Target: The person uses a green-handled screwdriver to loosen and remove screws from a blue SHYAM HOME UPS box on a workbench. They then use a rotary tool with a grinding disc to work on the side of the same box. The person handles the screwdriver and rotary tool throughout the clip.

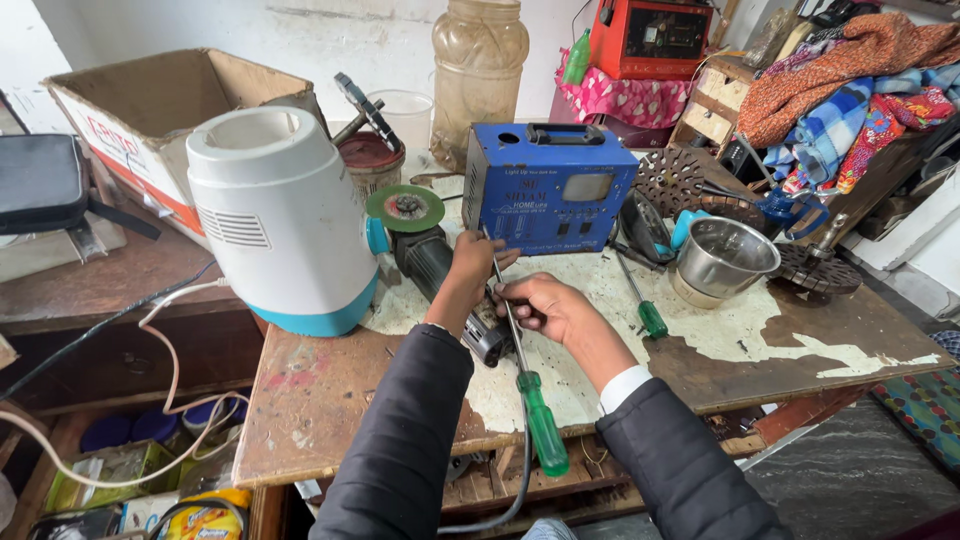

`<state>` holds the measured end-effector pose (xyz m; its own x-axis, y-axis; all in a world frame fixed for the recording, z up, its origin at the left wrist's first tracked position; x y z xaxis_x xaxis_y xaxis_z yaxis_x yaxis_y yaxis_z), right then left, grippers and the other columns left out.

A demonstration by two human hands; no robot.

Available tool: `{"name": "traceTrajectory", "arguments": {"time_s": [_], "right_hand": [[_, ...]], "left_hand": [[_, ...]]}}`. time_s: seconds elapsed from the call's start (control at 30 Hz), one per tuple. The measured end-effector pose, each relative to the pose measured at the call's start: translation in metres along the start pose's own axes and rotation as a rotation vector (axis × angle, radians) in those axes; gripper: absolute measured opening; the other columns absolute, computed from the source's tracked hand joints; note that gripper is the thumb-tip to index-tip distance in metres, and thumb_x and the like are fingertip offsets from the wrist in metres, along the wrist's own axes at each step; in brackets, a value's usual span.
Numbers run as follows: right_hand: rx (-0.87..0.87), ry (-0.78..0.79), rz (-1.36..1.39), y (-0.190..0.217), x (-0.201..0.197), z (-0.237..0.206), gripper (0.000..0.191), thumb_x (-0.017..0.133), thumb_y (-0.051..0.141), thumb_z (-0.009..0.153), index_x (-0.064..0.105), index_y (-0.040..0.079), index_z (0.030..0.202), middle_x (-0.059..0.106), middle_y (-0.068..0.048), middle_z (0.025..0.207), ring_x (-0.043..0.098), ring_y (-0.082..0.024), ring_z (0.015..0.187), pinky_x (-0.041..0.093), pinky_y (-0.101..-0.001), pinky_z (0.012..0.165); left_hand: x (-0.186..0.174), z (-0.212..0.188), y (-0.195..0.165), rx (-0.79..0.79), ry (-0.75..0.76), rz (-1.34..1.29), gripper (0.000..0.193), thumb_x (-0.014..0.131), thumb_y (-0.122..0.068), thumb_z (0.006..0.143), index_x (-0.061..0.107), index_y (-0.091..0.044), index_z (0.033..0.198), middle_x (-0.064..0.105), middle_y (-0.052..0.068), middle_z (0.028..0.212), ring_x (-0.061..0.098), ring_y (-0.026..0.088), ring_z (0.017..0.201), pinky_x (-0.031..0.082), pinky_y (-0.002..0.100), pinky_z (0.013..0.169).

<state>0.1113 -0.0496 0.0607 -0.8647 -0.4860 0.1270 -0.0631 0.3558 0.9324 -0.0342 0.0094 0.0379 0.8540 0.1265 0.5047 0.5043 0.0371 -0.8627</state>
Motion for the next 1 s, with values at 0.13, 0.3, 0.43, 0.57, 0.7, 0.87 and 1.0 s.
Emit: {"name": "traceTrajectory", "arguments": {"time_s": [0.13,0.3,0.43,0.57,0.7,0.87,1.0], "right_hand": [[-0.008,-0.099,-0.015,-0.004,-0.008,0.005,0.019,0.081,0.015,0.082,0.065,0.004,0.083,0.067,-0.008,0.07,0.037,-0.003,0.045,0.025,-0.0216,0.038],[-0.044,-0.251,-0.088,-0.002,-0.012,0.003,0.028,0.089,0.018,0.071,0.064,0.009,0.079,0.061,-0.002,0.065,0.04,-0.003,0.044,0.023,-0.0217,0.038],[-0.023,-0.251,-0.096,0.001,-0.009,0.001,0.027,0.088,0.018,0.071,0.063,0.01,0.076,0.06,-0.002,0.063,0.037,-0.003,0.043,0.023,-0.0213,0.038],[0.002,-0.203,-0.088,0.001,-0.005,-0.001,0.024,0.085,0.017,0.075,0.062,0.009,0.075,0.063,-0.005,0.063,0.035,-0.002,0.042,0.023,-0.0206,0.037],[-0.006,-0.203,-0.075,0.001,-0.005,-0.002,0.019,0.083,0.012,0.078,0.065,0.006,0.081,0.067,-0.008,0.068,0.037,-0.003,0.044,0.027,-0.0204,0.038],[0.028,-0.075,-0.037,0.002,-0.005,-0.005,0.016,0.072,0.018,0.091,0.073,0.003,0.097,0.067,-0.003,0.072,0.04,-0.003,0.048,0.029,-0.0193,0.04],[-0.031,-0.005,0.022,0.014,-0.009,-0.007,0.02,0.062,0.018,0.1,0.07,0.0,0.102,0.067,-0.001,0.077,0.046,-0.004,0.055,0.036,-0.0212,0.045]], "left_hand": [[0.003,0.0,-0.002,0.037,-0.026,-0.061,0.065,0.03,0.009,0.093,0.015,0.005,0.156,0.047,0.033,0.139,0.069,0.039,0.11,0.062,0.04,0.092],[0.005,0.002,0.0,-0.001,-0.056,-0.06,0.066,0.03,0.009,0.094,0.014,-0.001,0.158,0.048,0.029,0.139,0.07,0.036,0.106,0.061,0.038,0.089],[0.006,0.006,0.002,0.068,-0.089,0.022,0.06,0.034,0.006,0.098,0.022,0.004,0.157,0.054,0.029,0.135,0.073,0.036,0.099,0.063,0.039,0.083],[0.007,0.0,0.001,0.152,-0.142,0.198,0.054,0.042,0.005,0.098,0.033,0.007,0.152,0.062,0.029,0.128,0.077,0.033,0.092,0.065,0.036,0.074],[0.011,-0.009,-0.006,0.139,-0.167,0.184,0.054,0.042,0.008,0.095,0.035,0.008,0.149,0.065,0.03,0.124,0.078,0.033,0.088,0.066,0.033,0.071],[0.014,-0.018,-0.015,0.134,-0.191,0.233,0.053,0.043,0.007,0.094,0.04,0.007,0.147,0.064,0.024,0.121,0.079,0.033,0.085,0.066,0.034,0.067],[0.012,-0.021,-0.015,0.11,-0.215,0.189,0.06,0.046,0.009,0.089,0.041,0.005,0.148,0.069,0.026,0.115,0.076,0.032,0.084,0.063,0.036,0.064]]}}
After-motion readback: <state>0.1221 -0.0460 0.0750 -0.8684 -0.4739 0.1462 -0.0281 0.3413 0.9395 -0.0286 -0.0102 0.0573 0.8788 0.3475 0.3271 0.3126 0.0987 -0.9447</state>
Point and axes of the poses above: each hand's wrist, its own z-axis towards the middle knuckle, its own x-axis out of the palm, y = z × x, the point moved 3 cm from there along z, towards the middle knuckle
